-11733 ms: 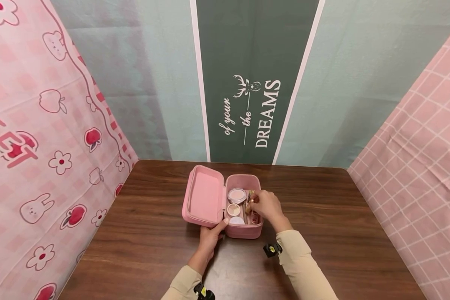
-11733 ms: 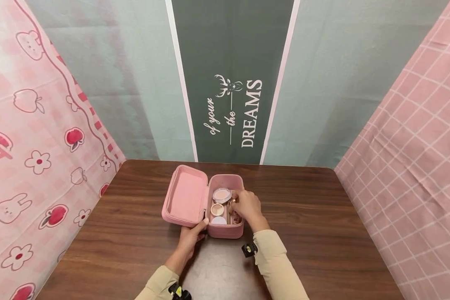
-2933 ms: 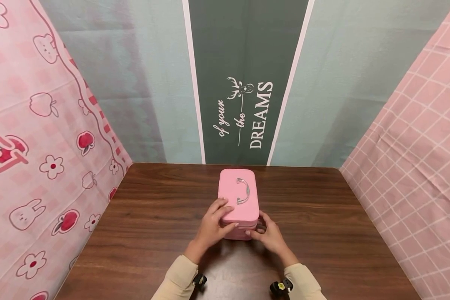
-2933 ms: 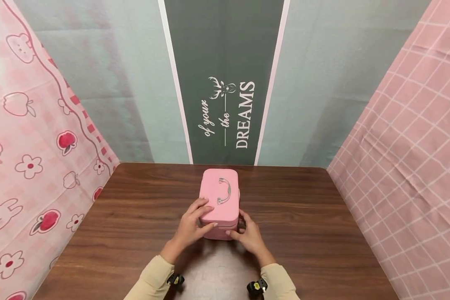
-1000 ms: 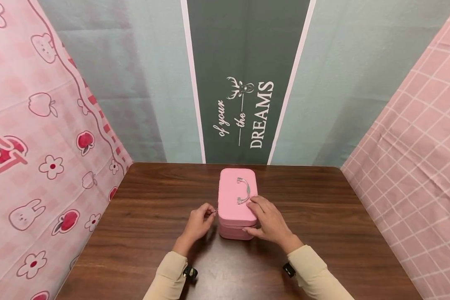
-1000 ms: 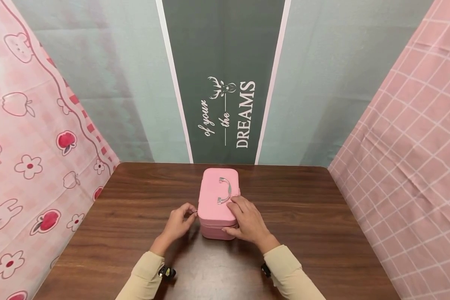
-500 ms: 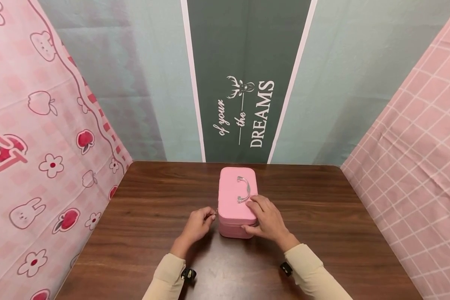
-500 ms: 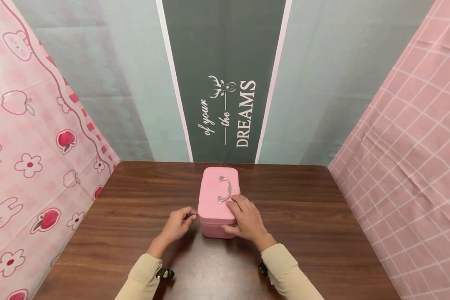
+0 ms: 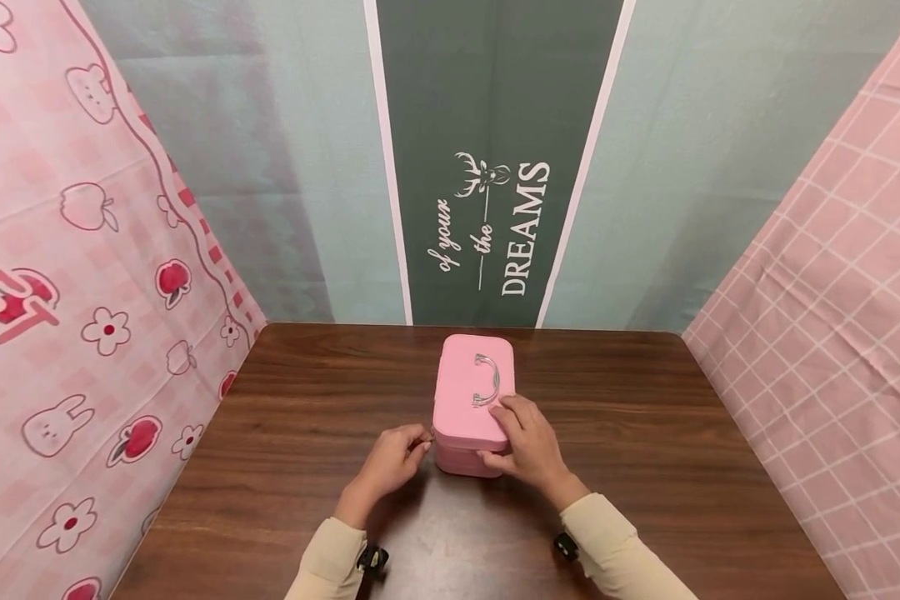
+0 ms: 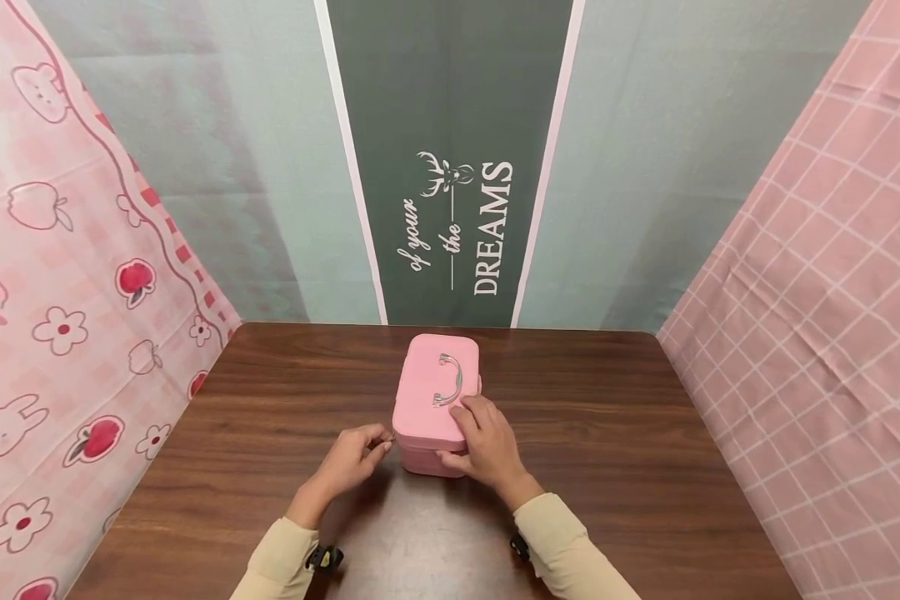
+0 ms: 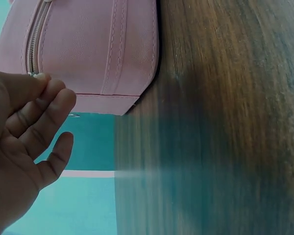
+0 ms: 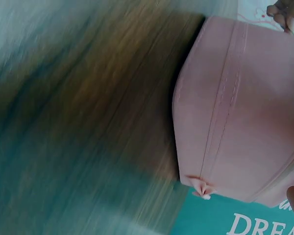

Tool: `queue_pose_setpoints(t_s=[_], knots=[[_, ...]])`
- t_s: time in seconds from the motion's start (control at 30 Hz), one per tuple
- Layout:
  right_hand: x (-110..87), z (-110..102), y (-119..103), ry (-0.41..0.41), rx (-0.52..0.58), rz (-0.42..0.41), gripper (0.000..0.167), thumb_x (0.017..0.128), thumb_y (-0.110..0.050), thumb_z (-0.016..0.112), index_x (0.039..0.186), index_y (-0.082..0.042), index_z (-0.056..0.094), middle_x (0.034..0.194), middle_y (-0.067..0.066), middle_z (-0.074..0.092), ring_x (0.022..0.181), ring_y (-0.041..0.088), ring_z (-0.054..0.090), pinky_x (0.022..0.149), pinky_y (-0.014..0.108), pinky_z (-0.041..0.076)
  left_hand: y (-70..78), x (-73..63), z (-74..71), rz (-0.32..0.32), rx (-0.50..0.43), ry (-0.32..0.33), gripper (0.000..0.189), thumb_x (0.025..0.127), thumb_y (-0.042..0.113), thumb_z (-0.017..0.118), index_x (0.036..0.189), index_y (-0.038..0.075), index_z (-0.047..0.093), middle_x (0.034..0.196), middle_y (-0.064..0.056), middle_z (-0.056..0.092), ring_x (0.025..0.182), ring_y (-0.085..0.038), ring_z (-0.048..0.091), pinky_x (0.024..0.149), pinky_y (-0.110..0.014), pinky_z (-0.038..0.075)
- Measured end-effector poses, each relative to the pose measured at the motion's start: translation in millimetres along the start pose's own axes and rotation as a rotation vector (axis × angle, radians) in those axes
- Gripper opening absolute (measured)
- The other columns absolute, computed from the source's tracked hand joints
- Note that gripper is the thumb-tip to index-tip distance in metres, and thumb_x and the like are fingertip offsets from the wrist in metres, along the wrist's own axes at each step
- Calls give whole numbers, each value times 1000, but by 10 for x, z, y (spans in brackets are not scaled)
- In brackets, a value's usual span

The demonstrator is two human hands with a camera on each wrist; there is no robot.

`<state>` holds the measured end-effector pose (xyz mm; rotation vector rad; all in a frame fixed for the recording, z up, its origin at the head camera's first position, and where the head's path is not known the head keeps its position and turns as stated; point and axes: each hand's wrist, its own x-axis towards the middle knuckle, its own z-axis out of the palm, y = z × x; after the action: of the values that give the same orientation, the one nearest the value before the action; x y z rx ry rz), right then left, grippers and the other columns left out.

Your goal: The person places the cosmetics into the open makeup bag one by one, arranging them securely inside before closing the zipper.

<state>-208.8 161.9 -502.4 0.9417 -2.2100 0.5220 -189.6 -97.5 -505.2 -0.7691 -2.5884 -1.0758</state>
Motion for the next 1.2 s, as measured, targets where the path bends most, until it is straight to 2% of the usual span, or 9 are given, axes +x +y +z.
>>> queue_pose_setpoints(t_s=[0.17, 0.27, 0.43, 0.53, 0.63, 0.77, 0.87, 1.0, 1.2], knots=[[-2, 37, -61, 38, -21, 5, 66, 68, -49, 75, 107, 0, 58, 110, 18, 52, 103, 34, 51, 85, 47, 44, 11, -33, -1, -7, -26, -10, 8, 82, 2, 66, 80, 8, 62, 74, 7, 58, 64, -5, 51, 58, -23, 45], [5, 76, -105, 60, -31, 16, 65, 68, -49, 74, 107, 1, 58, 109, 18, 52, 101, 34, 51, 84, 46, 44, -4, -51, -4, -12, -38, 6, 8, 82, 1, 66, 79, 8, 62, 73, 7, 58, 64, -4, 52, 58, -24, 45], [27, 151, -202, 110, -82, 31, 65, 62, -43, 78, 106, 1, 59, 107, 18, 53, 97, 34, 52, 80, 45, 47, -42, -71, -30, -47, -75, 21, 7, 82, 0, 65, 80, 7, 62, 72, 8, 59, 63, -5, 53, 56, -24, 45], [28, 168, -237, 114, -111, 52, 65, 60, -41, 79, 105, 1, 58, 108, 18, 53, 97, 33, 52, 79, 44, 48, -53, -80, -32, -68, -102, 11, 7, 83, 1, 65, 80, 7, 62, 71, 8, 58, 61, -4, 53, 54, -23, 45], [30, 168, -238, 103, -109, 52, 65, 62, -43, 77, 106, 1, 58, 108, 18, 53, 96, 33, 52, 78, 45, 48, -59, -91, -26, -76, -118, 16, 8, 83, 1, 65, 80, 7, 62, 70, 8, 58, 61, -5, 54, 55, -23, 45], [69, 111, -171, 44, -48, 17, 64, 70, -48, 73, 109, 0, 57, 109, 18, 51, 96, 33, 51, 78, 46, 45, -80, -107, -28, -85, -146, 30, 6, 83, 0, 64, 82, 6, 63, 71, 7, 59, 64, -7, 56, 57, -25, 47], [117, 8, -64, -22, 72, -25, 59, 73, -46, 73, 108, -2, 58, 110, 16, 52, 99, 32, 50, 82, 47, 41, -117, -129, -22, -96, -178, 40, 4, 84, 1, 63, 83, 5, 63, 72, 7, 59, 66, -8, 57, 60, -26, 48], [174, -132, 99, -111, 202, -83, 55, 71, -39, 76, 108, -3, 59, 115, 14, 53, 107, 29, 48, 92, 42, 38, -173, -154, -18, -110, -206, 71, 3, 86, 4, 63, 84, 3, 63, 73, 6, 60, 68, -9, 58, 62, -27, 50], [278, -212, 304, -254, 196, -119, 72, 66, -49, 77, 120, -6, 54, 129, 15, 46, 122, 29, 40, 99, 42, 33, -200, -149, -34, -130, -205, 96, 4, 87, 6, 63, 83, 4, 64, 73, 7, 59, 68, -9, 57, 62, -27, 49]])
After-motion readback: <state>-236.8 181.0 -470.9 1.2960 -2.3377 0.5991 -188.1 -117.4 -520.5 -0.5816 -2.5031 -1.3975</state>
